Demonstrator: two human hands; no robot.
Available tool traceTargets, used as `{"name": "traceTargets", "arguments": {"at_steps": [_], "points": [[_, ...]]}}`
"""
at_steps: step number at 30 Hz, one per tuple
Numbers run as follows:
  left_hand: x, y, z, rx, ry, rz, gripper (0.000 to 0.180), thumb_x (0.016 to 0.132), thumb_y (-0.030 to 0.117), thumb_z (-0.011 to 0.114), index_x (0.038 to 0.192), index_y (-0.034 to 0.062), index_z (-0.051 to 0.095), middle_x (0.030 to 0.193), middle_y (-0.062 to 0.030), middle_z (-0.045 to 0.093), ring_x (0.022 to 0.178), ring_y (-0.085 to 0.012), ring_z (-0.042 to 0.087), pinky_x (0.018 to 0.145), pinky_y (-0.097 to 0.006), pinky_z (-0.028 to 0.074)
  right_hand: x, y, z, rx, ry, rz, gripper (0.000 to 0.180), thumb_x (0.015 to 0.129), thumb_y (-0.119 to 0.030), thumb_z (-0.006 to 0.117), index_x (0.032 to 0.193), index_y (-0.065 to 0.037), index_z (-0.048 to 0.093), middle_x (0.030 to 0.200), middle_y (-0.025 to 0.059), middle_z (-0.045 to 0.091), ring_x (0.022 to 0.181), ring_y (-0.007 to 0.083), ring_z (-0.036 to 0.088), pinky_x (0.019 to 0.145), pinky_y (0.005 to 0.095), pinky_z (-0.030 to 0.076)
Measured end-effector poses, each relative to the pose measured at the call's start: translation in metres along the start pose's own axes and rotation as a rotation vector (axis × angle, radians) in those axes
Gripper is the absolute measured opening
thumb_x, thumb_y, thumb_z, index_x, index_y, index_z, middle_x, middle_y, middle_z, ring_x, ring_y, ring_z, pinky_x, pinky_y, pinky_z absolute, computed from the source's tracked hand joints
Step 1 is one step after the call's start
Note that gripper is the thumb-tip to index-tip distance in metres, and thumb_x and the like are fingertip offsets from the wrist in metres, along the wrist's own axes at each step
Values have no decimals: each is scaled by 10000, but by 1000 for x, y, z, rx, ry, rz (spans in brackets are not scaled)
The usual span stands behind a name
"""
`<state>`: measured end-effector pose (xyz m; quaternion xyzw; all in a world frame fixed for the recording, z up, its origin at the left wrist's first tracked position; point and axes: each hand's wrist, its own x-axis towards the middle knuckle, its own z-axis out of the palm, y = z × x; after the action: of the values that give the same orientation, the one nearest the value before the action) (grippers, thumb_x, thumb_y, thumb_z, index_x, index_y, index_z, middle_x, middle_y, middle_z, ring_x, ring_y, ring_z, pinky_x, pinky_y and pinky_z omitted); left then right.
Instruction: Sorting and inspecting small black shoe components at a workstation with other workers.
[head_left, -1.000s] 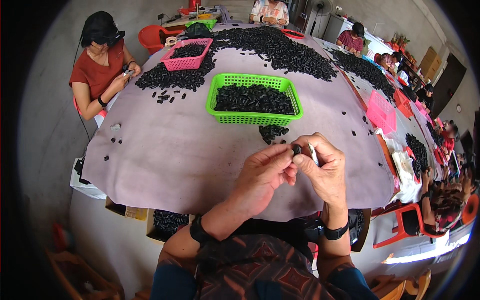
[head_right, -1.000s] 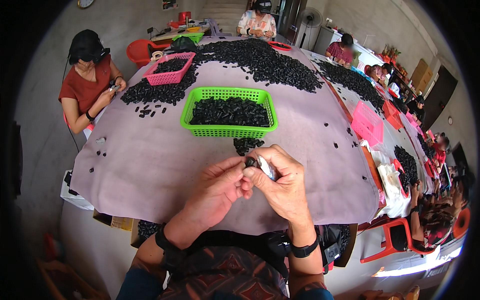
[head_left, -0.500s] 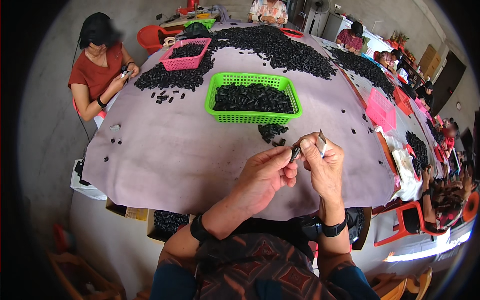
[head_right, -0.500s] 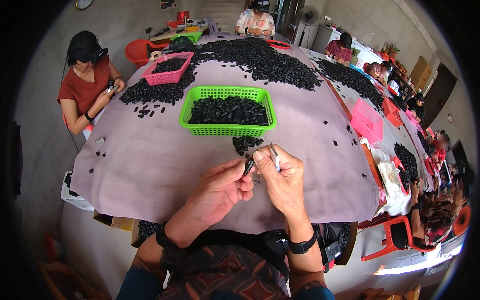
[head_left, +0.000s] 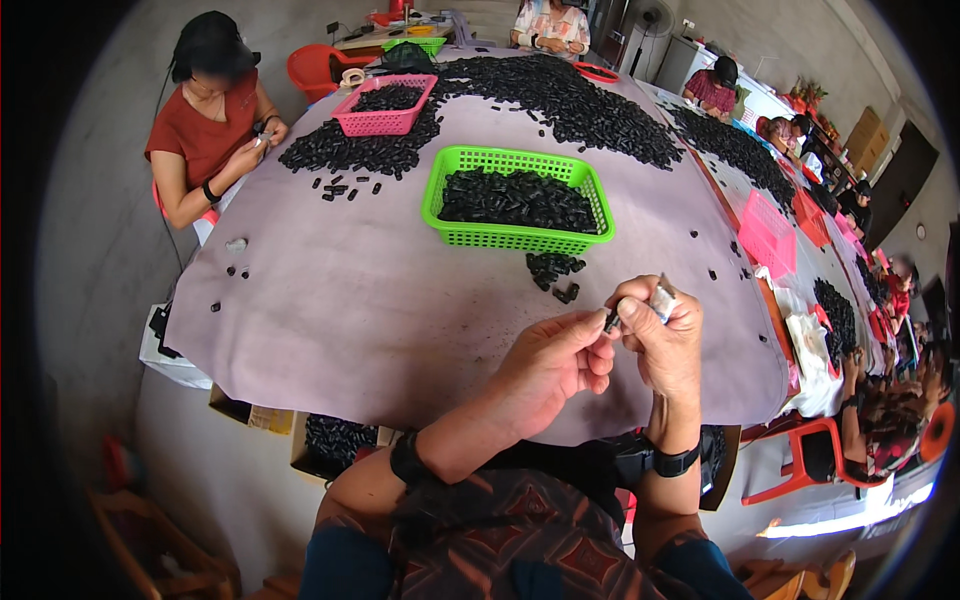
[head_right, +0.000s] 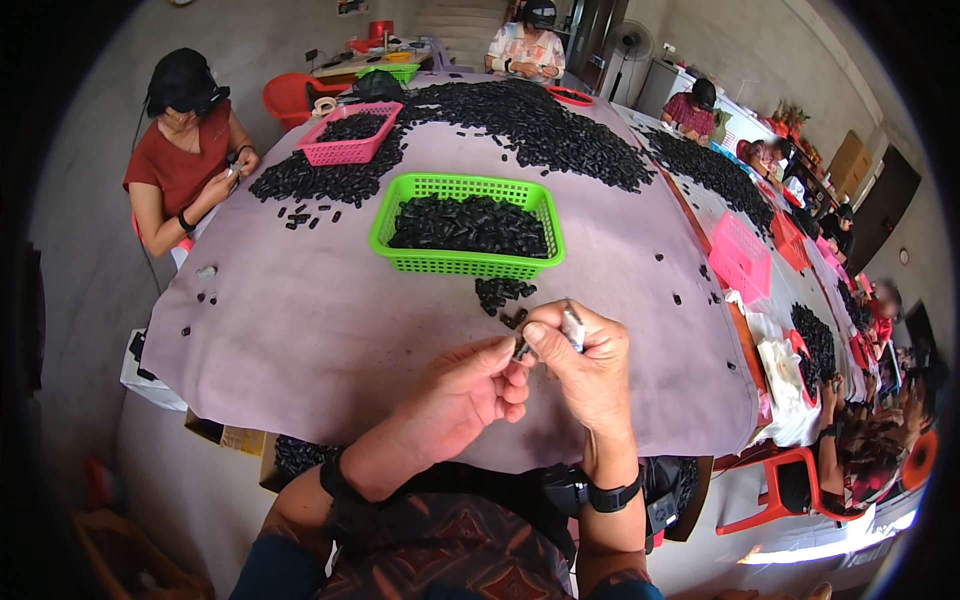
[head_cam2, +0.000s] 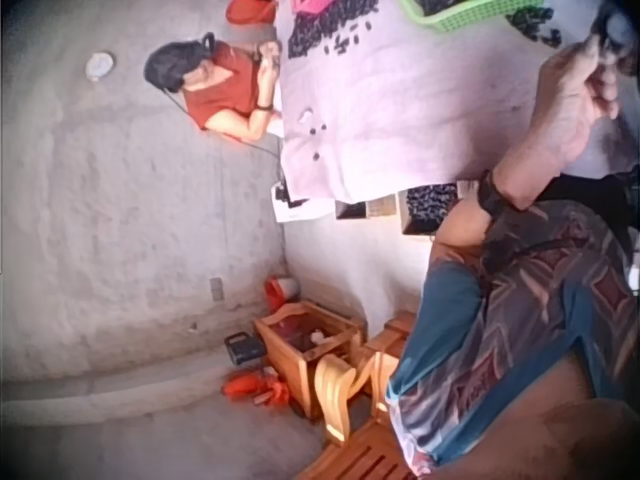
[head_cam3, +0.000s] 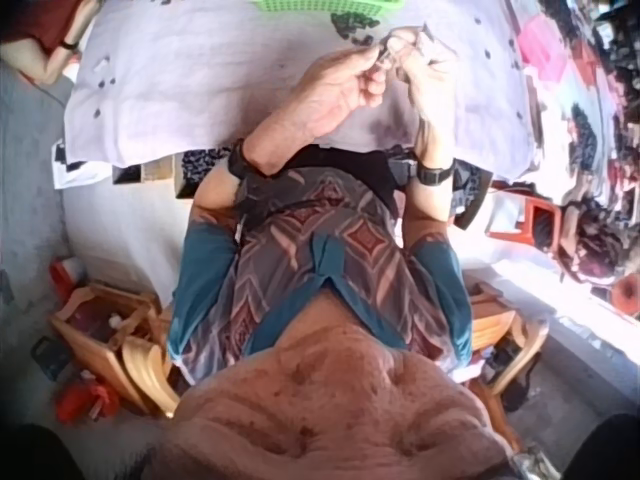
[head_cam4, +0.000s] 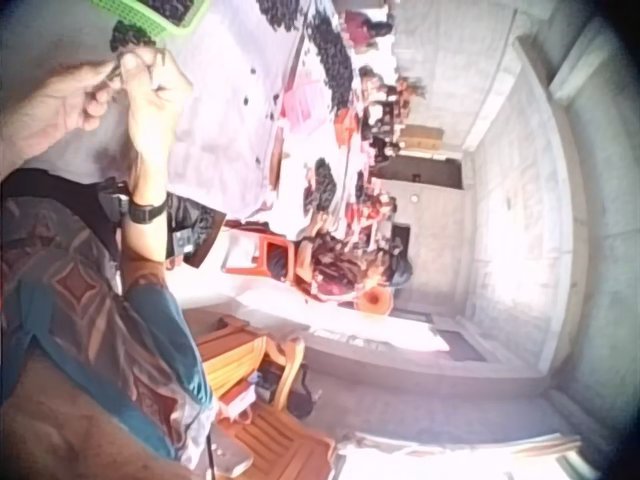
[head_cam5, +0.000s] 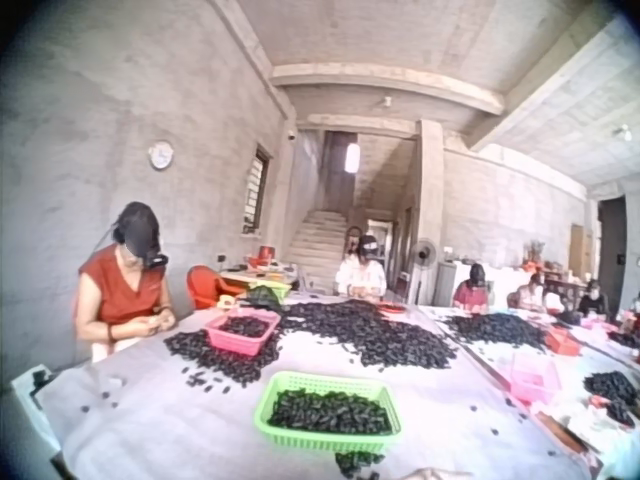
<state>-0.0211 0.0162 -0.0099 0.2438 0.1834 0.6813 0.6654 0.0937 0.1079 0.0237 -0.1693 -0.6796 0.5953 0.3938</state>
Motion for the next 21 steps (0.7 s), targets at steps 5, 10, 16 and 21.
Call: {"name": "traceTargets", "arguments": {"at_steps": [5,10,16,21], "points": [[0,-14,0,18,33,-86,223,905,255,484,882,50,568,730,0,498,673,-112,480,604,-268,405,11,14,-5,-8,267,6,100,799,-111,620,759,-20,603,571,-21,496,434,19,362,388,178,263],[-5,-15,6,71,-48,-142,190,901,193,485,916,21,566,730,2,488,677,-82,465,609,-257,411,59,23,-2,-216,395,41,171,794,-191,619,784,-20,612,563,-10,509,453,39,411,414,205,318],[-4,-19,13,124,-92,-159,164,909,135,463,937,2,555,741,-14,491,636,-83,459,578,-236,407,133,73,-30,-619,468,-339,224,783,-200,628,784,21,595,582,37,531,557,106,493,540,272,413],[-10,-18,12,168,-137,-174,167,905,128,469,931,-16,551,714,-25,487,611,-81,456,559,-216,385,90,85,-15,-492,341,-82,126,774,-134,626,784,-11,601,595,-17,516,567,59,419,521,233,369]]}}
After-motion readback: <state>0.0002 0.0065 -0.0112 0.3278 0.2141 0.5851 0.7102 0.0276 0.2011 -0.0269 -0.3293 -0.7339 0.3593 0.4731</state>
